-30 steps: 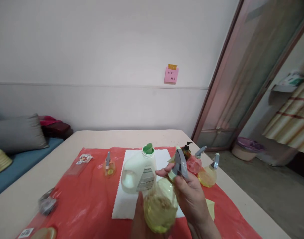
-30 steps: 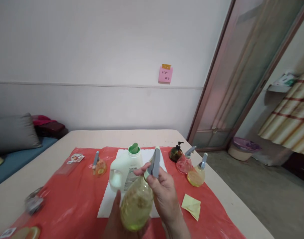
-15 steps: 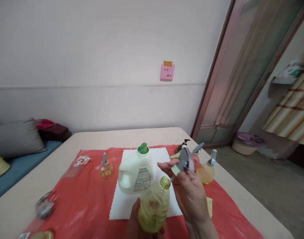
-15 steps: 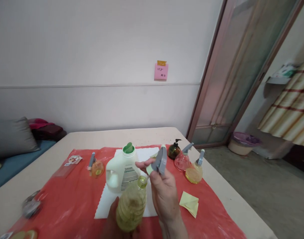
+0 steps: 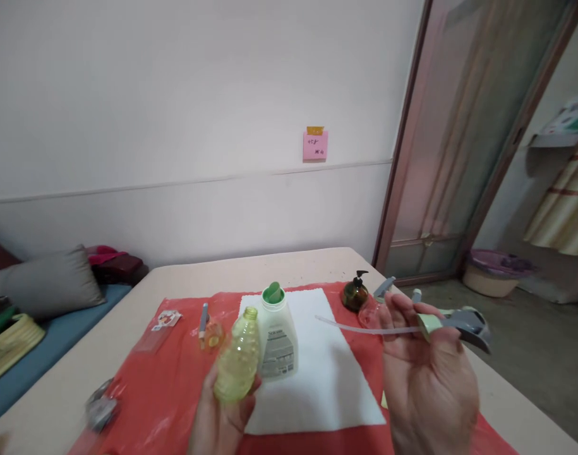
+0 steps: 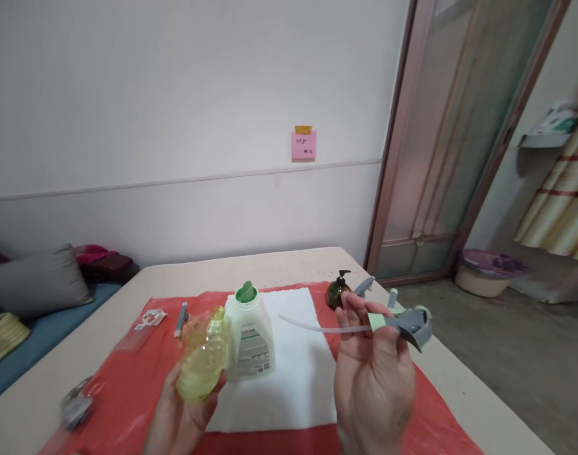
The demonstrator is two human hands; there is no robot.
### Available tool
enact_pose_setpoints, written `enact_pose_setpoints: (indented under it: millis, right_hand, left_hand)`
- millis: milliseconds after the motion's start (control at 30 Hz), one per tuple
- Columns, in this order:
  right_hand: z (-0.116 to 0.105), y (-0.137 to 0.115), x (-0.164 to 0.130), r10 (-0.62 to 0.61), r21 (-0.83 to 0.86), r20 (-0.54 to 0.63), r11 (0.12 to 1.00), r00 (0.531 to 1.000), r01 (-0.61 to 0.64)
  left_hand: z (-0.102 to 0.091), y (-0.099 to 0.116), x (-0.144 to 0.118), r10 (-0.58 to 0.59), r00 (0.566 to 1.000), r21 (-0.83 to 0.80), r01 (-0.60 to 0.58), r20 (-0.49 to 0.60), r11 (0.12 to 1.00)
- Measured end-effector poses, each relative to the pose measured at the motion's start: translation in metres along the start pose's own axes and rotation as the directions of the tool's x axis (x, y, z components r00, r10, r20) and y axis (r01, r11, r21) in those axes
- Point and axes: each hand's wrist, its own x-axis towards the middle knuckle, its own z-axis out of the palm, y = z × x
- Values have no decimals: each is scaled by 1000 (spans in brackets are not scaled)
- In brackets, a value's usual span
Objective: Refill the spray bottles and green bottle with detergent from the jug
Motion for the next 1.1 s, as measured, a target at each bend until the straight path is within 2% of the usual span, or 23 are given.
enact_pose_setpoints:
  millis: [100, 300, 433, 567, 733, 900, 1067, 1100]
  right_hand:
    - [0, 9, 3, 58, -1, -52, 998, 997, -58]
    - [1, 22, 1, 121, -1, -96, 993, 988, -121]
    - [-1, 22, 2, 145, -19, -110, 989, 983, -148]
    - [-2, 23, 3, 135, -44, -82, 989, 987, -139]
    - [-2, 24, 3, 114, -24, -83, 993, 990, -116]
    - [0, 21, 2, 146, -17, -114, 989, 983, -149]
    - [0, 19, 2, 155, -46, -113, 986, 981, -161]
    - [0, 19, 2, 156, -51, -111, 985, 982, -162]
  left_hand:
    - [9, 21, -3, 120, 993, 7, -120, -22, 993]
    - [26, 43, -9, 220, 975, 73, -219, -10, 973]
    - [33, 50, 1, 276, 960, 184, -279, 40, 943]
    - [41, 64, 17, 352, 931, 334, -364, 97, 870]
    - [51, 81, 29, 382, 909, 474, -414, 169, 777]
    - [61, 95, 28, 311, 925, 596, -380, 220, 708]
    - [75, 111, 27, 359, 898, 701, -427, 254, 571]
    - [78, 115, 27, 370, 896, 701, -427, 245, 571]
